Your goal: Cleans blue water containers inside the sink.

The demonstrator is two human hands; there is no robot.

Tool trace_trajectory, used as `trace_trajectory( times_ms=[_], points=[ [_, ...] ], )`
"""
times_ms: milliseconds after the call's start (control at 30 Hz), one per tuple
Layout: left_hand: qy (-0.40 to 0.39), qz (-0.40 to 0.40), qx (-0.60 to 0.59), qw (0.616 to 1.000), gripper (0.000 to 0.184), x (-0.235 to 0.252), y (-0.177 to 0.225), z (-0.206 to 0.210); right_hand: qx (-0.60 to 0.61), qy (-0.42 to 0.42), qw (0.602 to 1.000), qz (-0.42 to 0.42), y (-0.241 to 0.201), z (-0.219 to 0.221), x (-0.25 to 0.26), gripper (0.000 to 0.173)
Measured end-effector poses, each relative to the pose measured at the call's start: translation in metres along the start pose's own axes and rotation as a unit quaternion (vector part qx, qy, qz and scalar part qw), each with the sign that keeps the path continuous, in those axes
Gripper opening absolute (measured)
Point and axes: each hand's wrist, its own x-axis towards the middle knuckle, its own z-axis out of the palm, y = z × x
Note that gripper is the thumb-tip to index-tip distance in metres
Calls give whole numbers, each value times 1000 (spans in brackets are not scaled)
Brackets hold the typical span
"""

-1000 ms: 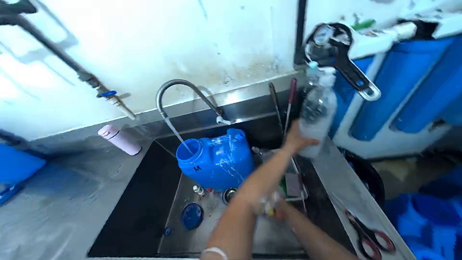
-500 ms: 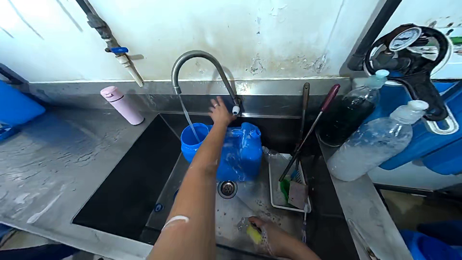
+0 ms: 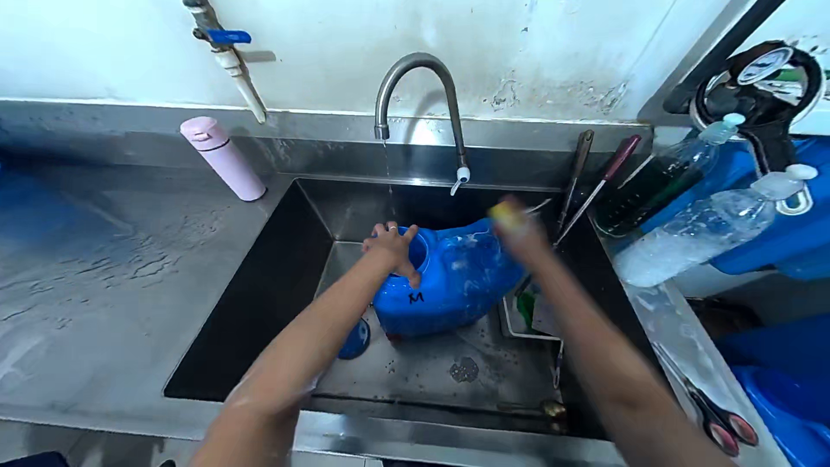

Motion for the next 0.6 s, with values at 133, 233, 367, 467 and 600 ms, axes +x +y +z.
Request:
trace_trajectory(
  times_ms=[133, 233, 367, 467, 600],
  points=[
    [3, 29, -41, 999, 121, -11, -35, 20, -167, -102, 977, -90, -83, 128, -25, 46],
    [42, 72, -91, 992, 117, -23, -43, 43, -234, -72, 966, -79, -46, 88, -26, 39],
    [69, 122, -136, 981, 113, -22, -30, 52, -217, 10, 970, 110, -42, 70, -15, 44],
    [57, 149, -120, 980, 117, -20, -35, 52, -167, -33, 984, -48, -65, 118, -35, 38],
    [37, 181, -99, 978, 123, -28, -41, 56, -233, -9, 970, 64, -24, 48, -15, 37]
  ],
)
